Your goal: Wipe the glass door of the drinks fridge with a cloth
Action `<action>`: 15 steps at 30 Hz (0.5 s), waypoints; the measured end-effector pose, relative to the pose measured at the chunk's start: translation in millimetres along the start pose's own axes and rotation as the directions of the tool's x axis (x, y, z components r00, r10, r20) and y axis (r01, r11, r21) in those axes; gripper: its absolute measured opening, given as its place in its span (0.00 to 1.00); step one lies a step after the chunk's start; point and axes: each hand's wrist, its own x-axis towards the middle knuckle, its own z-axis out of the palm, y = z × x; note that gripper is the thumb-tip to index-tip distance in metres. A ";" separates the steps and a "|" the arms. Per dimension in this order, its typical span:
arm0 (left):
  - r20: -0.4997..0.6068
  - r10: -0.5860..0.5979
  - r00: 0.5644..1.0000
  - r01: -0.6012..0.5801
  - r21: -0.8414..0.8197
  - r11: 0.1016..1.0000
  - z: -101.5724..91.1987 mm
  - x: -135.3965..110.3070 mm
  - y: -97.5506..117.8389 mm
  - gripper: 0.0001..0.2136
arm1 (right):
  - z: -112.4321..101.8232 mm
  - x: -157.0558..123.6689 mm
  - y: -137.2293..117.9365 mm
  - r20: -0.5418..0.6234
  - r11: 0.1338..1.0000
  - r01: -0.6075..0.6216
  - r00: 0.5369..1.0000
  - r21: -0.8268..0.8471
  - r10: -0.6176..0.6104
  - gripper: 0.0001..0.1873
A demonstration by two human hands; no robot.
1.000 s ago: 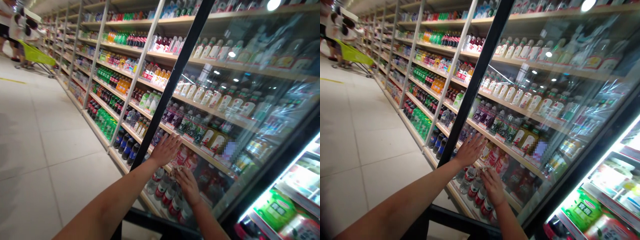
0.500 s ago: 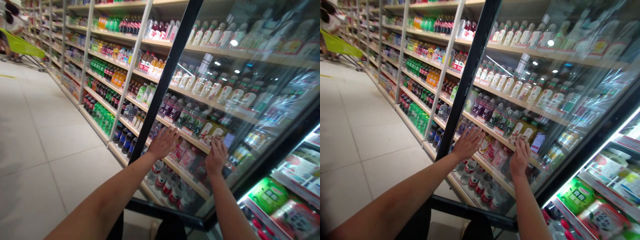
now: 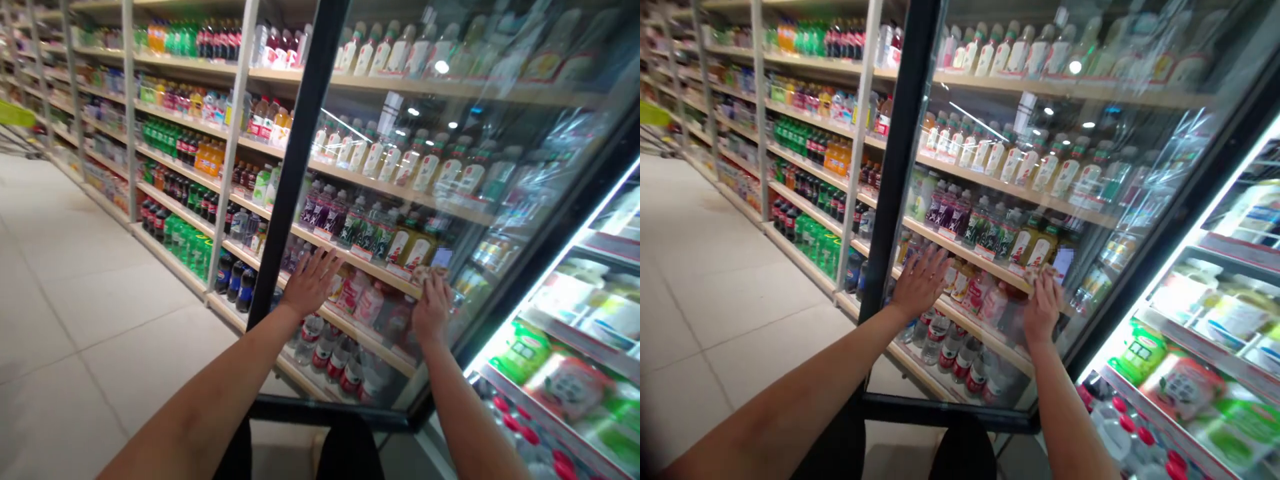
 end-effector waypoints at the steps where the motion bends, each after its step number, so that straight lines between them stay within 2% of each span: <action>1: 0.007 -0.005 1.000 0.005 -0.023 1.000 0.4 -0.1 -0.4 0.33 | 2.9 6.7 -3.3 -0.054 0.998 -0.064 0.997 -0.018 0.063 0.20; 3: 0.024 -0.018 1.000 0.019 -0.068 0.998 1.5 0.2 -1.1 0.34 | 8.9 14.0 -15.3 -0.075 0.990 -0.138 0.988 -0.032 0.135 0.20; 4: 0.027 -0.021 0.999 0.023 -0.084 0.996 2.0 0.4 -1.4 0.35 | 11.4 15.0 -23.0 -0.059 0.991 -0.131 0.990 -0.018 0.129 0.21; 8: 0.031 -0.018 0.999 0.021 -0.106 0.994 1.2 1.3 -1.6 0.35 | 12.1 16.1 -41.1 0.124 0.985 0.060 0.989 0.165 -0.081 0.18; 10: 0.042 -0.017 0.999 0.022 -0.111 0.994 0.1 1.6 -1.5 0.35 | 7.6 25.9 -28.4 0.191 0.973 0.111 0.970 0.202 -0.150 0.17; 11: 0.044 -0.019 0.999 0.023 -0.112 0.993 -0.3 1.8 -1.5 0.35 | 5.3 34.4 -15.7 0.198 0.977 0.108 0.970 0.182 -0.143 0.17; 15: 0.002 -0.013 1.000 0.013 -0.100 0.995 -0.9 2.8 -2.3 0.35 | -1.8 76.3 44.5 0.060 0.997 -0.064 0.996 0.041 0.062 0.20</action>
